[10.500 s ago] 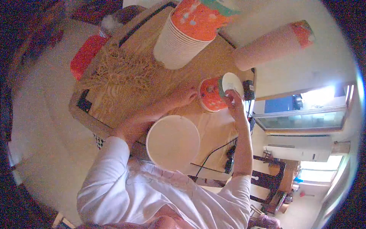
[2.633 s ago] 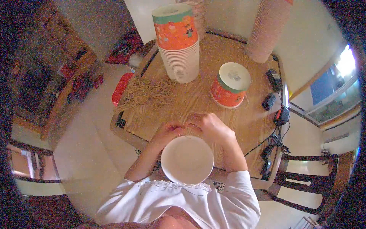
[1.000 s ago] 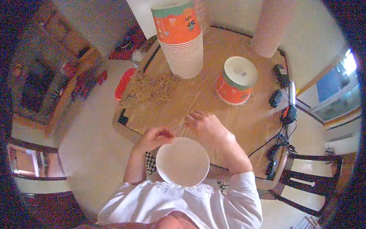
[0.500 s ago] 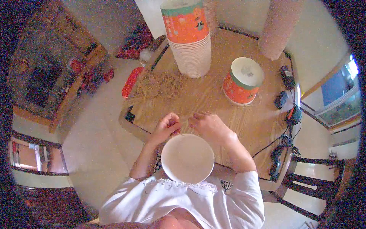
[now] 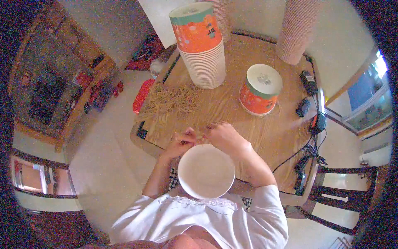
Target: Threading a string through pre-punched holes in a paper bucket to create a handle.
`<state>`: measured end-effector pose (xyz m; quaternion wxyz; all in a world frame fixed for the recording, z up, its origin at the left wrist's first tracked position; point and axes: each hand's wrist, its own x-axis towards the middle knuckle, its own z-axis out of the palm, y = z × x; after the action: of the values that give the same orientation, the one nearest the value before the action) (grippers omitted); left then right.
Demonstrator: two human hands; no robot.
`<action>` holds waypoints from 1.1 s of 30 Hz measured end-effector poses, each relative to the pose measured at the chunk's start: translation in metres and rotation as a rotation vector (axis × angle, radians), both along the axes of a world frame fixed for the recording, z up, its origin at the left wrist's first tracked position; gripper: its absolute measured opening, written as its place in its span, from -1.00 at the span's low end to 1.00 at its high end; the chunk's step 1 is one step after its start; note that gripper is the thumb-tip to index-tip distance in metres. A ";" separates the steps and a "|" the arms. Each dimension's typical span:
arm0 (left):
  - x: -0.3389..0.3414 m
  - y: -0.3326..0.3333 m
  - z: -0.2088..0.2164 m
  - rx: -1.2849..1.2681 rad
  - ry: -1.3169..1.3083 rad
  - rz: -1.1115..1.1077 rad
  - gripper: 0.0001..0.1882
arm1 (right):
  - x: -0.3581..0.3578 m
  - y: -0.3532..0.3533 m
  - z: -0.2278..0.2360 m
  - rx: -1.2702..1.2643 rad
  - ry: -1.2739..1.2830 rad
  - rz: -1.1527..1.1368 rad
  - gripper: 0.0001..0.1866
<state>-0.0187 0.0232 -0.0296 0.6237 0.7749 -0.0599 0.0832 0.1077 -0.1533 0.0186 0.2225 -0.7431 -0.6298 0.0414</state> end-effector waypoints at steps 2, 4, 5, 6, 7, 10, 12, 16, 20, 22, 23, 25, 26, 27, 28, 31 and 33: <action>0.000 -0.001 0.001 0.027 0.018 0.002 -0.75 | -0.003 0.003 0.007 -0.008 0.016 -0.005 -0.87; 0.001 -0.003 0.003 0.054 0.034 0.013 -0.74 | -0.004 0.005 0.011 -0.016 0.029 -0.002 -0.87; 0.002 -0.005 0.004 0.130 0.028 0.042 -0.77 | -0.004 0.006 0.011 -0.015 0.031 0.009 -0.88; 0.003 -0.007 0.004 0.206 0.020 0.074 -0.80 | -0.003 0.007 0.012 -0.016 0.031 0.021 -0.88; 0.005 -0.009 0.004 0.205 0.018 0.079 -0.80 | -0.002 0.007 0.010 -0.017 0.029 0.025 -0.88; 0.009 -0.011 0.002 0.287 -0.075 0.105 -0.87 | -0.001 0.003 0.004 0.002 -0.009 0.011 -0.89; 0.010 -0.013 0.004 0.156 -0.014 0.105 -0.93 | -0.002 0.001 0.009 0.039 0.063 0.008 -0.89; 0.008 -0.019 0.007 0.056 0.113 0.072 -0.94 | 0.001 -0.008 0.020 -0.125 0.055 0.043 -0.71; -0.001 -0.020 0.019 0.063 0.070 0.053 -0.93 | -0.004 -0.011 0.030 0.149 0.054 0.074 -0.89; -0.001 -0.023 0.027 0.088 0.072 0.067 -0.92 | -0.005 -0.014 0.032 0.194 0.034 0.078 -0.88; 0.000 -0.026 0.029 0.081 0.036 0.062 -0.91 | -0.005 -0.018 0.031 0.160 0.020 0.062 -0.86; 0.003 -0.023 0.033 0.081 -0.002 0.059 -0.90 | -0.002 -0.019 0.030 0.134 0.004 0.048 -0.85; 0.004 -0.022 0.033 0.098 -0.025 0.039 -0.90 | -0.002 -0.020 0.030 0.161 0.001 0.054 -0.84; 0.004 -0.022 0.033 0.113 -0.045 0.021 -0.90 | -0.003 -0.021 0.030 0.185 0.001 0.063 -0.83; 0.004 -0.023 0.034 0.112 -0.041 0.021 -0.90 | -0.002 -0.021 0.030 0.184 0.005 0.062 -0.83; 0.005 -0.025 0.034 0.094 -0.055 0.042 -0.91 | 0.000 -0.021 0.032 0.109 -0.033 0.054 -0.83; 0.006 -0.025 0.033 0.128 -0.023 0.048 -0.92 | 0.000 -0.020 0.033 0.147 -0.043 0.059 -0.83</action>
<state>-0.0131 -0.0020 0.0029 0.5700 0.8134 -0.0537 0.1028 0.1079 -0.1732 0.0515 0.2616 -0.7066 -0.6573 -0.0145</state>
